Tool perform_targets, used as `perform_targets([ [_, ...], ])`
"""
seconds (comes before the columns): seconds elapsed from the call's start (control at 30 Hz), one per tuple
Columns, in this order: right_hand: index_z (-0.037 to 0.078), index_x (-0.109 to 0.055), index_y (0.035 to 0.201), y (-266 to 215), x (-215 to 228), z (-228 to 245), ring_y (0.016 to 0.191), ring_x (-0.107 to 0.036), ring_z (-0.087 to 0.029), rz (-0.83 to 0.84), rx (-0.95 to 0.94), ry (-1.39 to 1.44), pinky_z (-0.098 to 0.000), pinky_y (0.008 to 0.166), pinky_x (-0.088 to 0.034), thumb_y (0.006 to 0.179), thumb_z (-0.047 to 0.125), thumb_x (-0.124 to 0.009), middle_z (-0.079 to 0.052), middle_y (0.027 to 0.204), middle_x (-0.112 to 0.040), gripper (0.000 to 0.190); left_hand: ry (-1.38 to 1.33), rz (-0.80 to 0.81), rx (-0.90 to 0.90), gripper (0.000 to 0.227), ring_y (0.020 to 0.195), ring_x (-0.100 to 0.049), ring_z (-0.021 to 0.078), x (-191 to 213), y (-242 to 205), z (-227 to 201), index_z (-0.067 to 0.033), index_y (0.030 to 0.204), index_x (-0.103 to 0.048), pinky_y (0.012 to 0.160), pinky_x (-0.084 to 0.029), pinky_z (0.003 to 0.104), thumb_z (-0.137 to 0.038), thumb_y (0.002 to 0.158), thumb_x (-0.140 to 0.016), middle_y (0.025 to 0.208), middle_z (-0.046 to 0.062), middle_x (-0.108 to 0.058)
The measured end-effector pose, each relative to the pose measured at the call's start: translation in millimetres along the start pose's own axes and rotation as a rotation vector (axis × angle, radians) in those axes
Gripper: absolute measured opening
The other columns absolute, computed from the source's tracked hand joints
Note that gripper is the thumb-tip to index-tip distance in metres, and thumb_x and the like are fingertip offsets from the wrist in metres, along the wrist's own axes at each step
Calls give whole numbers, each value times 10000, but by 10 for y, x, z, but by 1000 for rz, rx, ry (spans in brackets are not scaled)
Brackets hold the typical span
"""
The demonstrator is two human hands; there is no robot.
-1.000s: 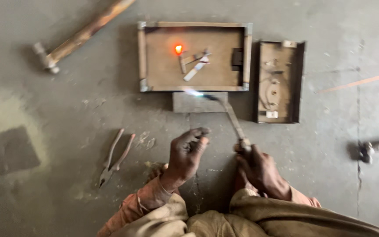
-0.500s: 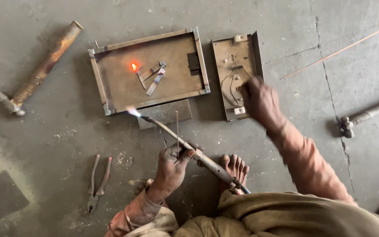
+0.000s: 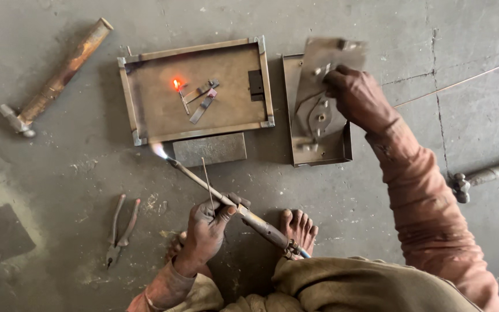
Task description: The person uses a welding torch and filler rod to weld metal components on a rectangular metal box. They weld a vertical metal strip to the box and then weld small metal pieces inside the box, creating sparks and molten metal.
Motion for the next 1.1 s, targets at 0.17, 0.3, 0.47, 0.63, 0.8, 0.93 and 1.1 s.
perform_targets([
  [0.17, -42, -689, 1143, -51, 472, 385, 677, -677, -281, -60, 133, -326, -362, 507, -548, 962, 105, -716, -248, 1069, -675, 235, 90, -43, 23, 186, 891, -734, 161, -106, 16, -95, 30, 1081, -729, 819, -622, 300, -112, 991, -651, 954, 113, -787],
  [0.3, 70, -755, 1002, 107, 32, 598, 794, -702, -165, 329, 159, -831, -326, 597, -570, 968, 185, -703, -132, 993, -711, 131, 188, -23, -27, 200, 837, -689, 118, -234, 31, -261, 8, 1067, -758, 756, -582, 267, -152, 1004, -655, 890, 62, -759],
  [0.47, 60, -684, 1150, 229, -818, 665, 945, -690, -211, 671, 28, -1064, -397, 763, -511, 945, 511, -581, -153, 1081, -706, 506, 228, -31, -86, 211, 887, -687, 115, -291, 1, -398, -7, 1064, -741, 815, -573, 277, -188, 1018, -644, 932, 38, -763],
  [0.63, 72, -751, 1074, 299, -771, 885, 922, -738, -248, 439, 148, -526, -357, 644, -587, 967, 143, -650, -123, 1065, -744, 163, 73, -28, -60, 191, 924, -671, 114, -239, -31, -309, 2, 1100, -719, 846, -570, 276, -154, 1029, -634, 989, 58, -767],
  [0.8, 38, -687, 1097, -194, 250, 847, 814, -700, -346, -293, 98, 144, -412, 652, -559, 1007, 58, -693, -159, 1060, -705, 92, 111, -10, -78, 157, 932, -703, 122, -275, 20, -235, 5, 1091, -707, 835, -605, 281, -102, 1019, -618, 1007, 73, -787],
  [0.93, 80, -696, 985, -877, 264, 719, 744, -672, -366, -229, -295, -43, -471, 646, -516, 956, 211, -787, -143, 917, -699, 162, 176, -11, -77, 140, 870, -708, 132, -289, 106, -251, 19, 1046, -717, 798, -604, 290, -105, 1017, -657, 942, 87, -786],
  [1.1, -8, -640, 957, -1451, -208, 662, 740, -681, -359, -383, -643, 169, -472, 707, -527, 854, 209, -851, -170, 831, -711, 320, 69, 45, -79, 155, 908, -704, 115, -333, 203, -287, 10, 1083, -695, 826, -603, 278, -119, 1031, -629, 994, 64, -786],
])
Point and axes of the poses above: each hand's wrist, its own y-axis towards the middle knuckle, its own x-axis out of the back of the hand, z = x × y, the point moved 5 cm from there along y, towards the middle knuckle
